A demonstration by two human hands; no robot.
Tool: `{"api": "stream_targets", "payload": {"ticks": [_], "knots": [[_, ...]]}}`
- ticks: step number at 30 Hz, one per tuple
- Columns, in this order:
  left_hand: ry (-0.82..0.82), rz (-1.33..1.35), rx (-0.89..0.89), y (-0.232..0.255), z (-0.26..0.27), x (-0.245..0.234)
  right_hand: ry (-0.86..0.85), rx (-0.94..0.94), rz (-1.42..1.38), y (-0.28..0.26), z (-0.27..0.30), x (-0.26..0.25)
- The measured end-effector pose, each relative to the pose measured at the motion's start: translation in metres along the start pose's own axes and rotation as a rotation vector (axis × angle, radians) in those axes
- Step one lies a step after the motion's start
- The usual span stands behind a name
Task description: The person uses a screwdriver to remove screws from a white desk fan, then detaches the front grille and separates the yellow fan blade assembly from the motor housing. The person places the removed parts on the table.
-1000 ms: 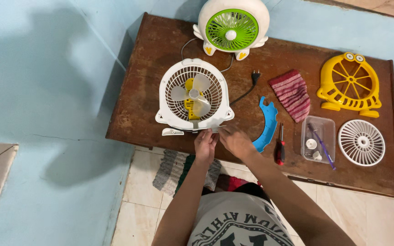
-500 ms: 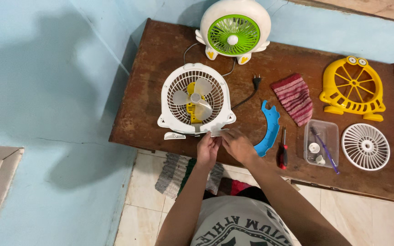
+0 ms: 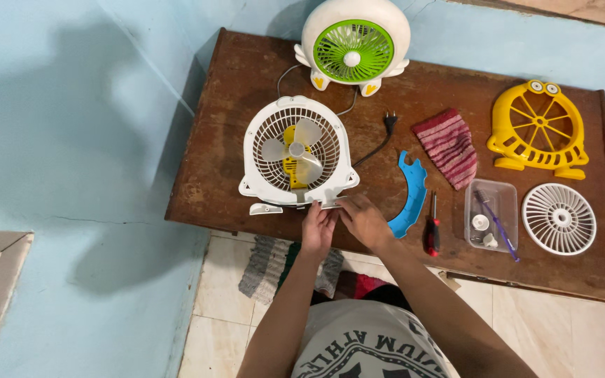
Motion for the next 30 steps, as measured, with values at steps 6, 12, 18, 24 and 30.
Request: {"api": "stream_targets", "payload": {"ticks": [6, 12, 18, 24, 30], "knots": [[0.013, -0.035, -0.023, -0.007, 0.004, -0.011, 0.010, 0.103, -0.046, 0.008, -0.003, -0.003], [-0.113, -0.115, -0.046, -0.009, 0.018, -0.016, 0.017, 0.191, -0.282, 0.010, -0.003, -0.020], [-0.162, -0.115, -0.190, -0.021, 0.040, 0.019, 0.145, 0.494, -0.504, 0.026, 0.028, -0.041], [-0.269, -0.136, -0.176, -0.056, 0.049, 0.073, 0.248, 0.420, -0.540, 0.043, 0.073, -0.089], [-0.310, -0.108, -0.237, -0.127, 0.064, 0.123, 0.316, 0.407, -0.392, 0.054, 0.126, -0.167]]}}
Point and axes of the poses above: each hand's wrist, its own z-axis away from the middle knuckle, its own x-axis out of the palm, y = z × x, the point moved 5 cm from there along -z, towards the middle knuckle, and after that the axes turned 2 degrees about -y, right-handed, at the moved point
